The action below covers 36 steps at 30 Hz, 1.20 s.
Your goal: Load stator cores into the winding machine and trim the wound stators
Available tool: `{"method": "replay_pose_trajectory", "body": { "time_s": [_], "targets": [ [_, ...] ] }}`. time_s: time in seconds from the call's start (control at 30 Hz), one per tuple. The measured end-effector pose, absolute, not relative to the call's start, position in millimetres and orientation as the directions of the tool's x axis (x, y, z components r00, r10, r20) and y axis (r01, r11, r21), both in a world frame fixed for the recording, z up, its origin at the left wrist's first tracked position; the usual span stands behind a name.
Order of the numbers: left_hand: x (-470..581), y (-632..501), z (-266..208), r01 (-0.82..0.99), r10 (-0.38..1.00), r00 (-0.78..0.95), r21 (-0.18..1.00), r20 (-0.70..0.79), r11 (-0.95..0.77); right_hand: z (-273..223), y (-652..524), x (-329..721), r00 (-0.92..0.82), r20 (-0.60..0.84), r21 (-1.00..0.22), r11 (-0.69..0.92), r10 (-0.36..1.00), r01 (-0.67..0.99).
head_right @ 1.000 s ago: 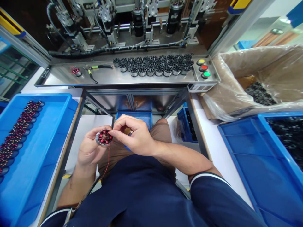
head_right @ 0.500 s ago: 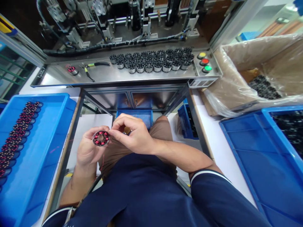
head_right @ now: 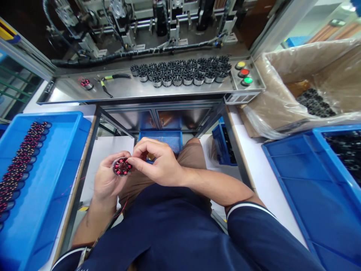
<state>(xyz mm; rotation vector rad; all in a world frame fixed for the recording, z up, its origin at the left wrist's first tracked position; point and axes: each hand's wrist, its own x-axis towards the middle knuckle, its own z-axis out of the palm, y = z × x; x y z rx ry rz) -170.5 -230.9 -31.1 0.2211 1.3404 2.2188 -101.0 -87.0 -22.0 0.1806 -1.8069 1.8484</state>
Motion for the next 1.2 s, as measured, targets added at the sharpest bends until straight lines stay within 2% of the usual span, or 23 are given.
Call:
{"method": "replay_pose_trajectory", "body": {
  "time_s": [0.3, 0.8, 1.07, 1.2],
  "targets": [
    [-170.0, -237.1, -38.1, -0.378, 0.575, -0.807, 0.866, -0.135, -0.326, -22.0, -88.1, -98.0, -0.881, 0.344, -0.924, -0.051, 0.323, -0.380],
    [-170.2, -234.2, -39.7, -0.385, 0.582, -0.805, 0.851, -0.119, -0.357, -26.2, -83.3, -95.0, -0.878, 0.322, -0.932, -0.043, 0.355, -0.359],
    [-168.4, -233.8, -35.1, -0.378, 0.552, -0.820, 0.867, -0.150, -0.325, -26.5, -86.2, -96.4, -0.820, 0.451, -0.890, 0.115, 0.353, -0.440],
    [-168.6, -233.9, -35.8, -0.370, 0.529, -0.831, 0.882, -0.173, -0.293, -27.8, -88.5, -97.6, -0.820, 0.454, -0.891, 0.155, 0.348, -0.427]
  ]
}}
